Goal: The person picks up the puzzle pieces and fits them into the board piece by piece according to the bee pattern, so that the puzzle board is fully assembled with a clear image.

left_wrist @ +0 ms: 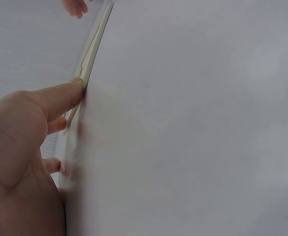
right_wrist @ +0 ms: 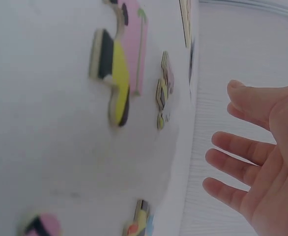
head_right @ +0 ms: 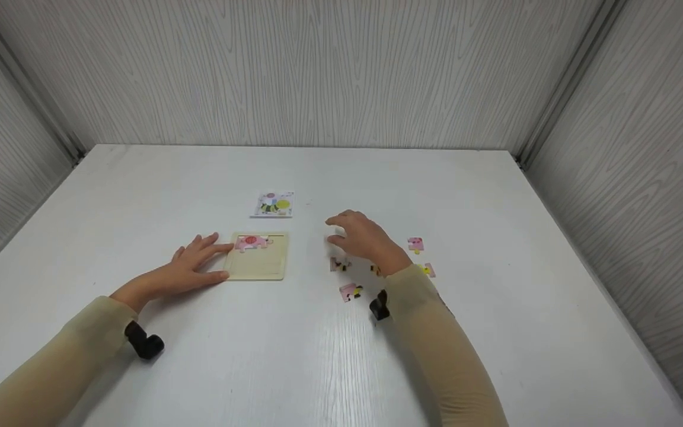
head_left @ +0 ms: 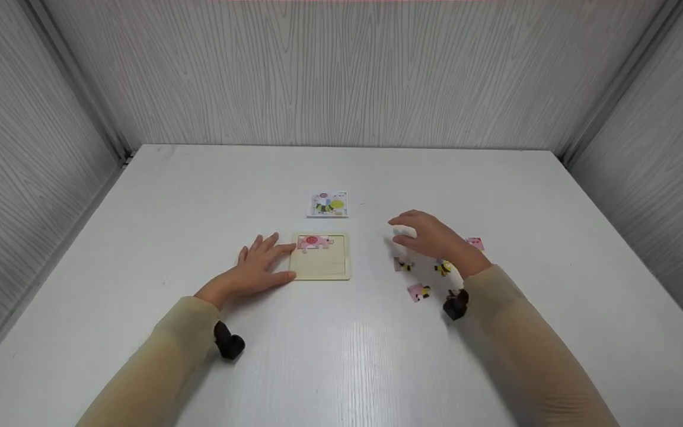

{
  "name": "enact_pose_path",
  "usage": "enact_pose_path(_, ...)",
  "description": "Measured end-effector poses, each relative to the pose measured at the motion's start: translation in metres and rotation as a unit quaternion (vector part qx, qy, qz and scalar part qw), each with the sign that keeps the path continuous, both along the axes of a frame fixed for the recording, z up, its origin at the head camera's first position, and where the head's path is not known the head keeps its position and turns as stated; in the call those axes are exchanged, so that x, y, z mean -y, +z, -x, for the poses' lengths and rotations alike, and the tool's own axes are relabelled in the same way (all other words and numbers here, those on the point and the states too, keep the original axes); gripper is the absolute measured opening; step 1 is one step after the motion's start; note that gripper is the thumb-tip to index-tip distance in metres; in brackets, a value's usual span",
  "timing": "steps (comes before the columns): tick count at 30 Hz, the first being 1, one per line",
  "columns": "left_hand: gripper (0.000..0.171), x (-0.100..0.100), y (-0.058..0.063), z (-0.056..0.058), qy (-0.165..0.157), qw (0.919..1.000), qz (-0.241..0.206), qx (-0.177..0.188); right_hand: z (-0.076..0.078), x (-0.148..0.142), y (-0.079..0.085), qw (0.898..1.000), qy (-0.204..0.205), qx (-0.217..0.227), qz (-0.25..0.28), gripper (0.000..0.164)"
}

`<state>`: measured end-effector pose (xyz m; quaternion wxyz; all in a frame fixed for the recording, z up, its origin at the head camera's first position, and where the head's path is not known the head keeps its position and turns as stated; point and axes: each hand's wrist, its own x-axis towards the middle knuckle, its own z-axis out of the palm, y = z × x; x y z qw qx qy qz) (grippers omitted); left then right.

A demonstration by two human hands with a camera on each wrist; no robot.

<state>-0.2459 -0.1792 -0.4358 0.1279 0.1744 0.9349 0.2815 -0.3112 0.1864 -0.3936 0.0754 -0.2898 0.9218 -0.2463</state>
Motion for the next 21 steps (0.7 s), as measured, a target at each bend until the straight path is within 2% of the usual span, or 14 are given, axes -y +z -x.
enact_pose_path(9,0.068,0.0,0.0,-0.001,0.001,1.0,0.008,0.001,-0.001,-0.028,0.005,1.0,-0.029,0.002,-0.002,0.044)
enact_pose_path(21,0.067,-0.001,0.004,-0.003,0.0,0.9999,0.015,0.007,-0.001,-0.079,0.0,0.996,-0.087,0.006,-0.001,0.046)
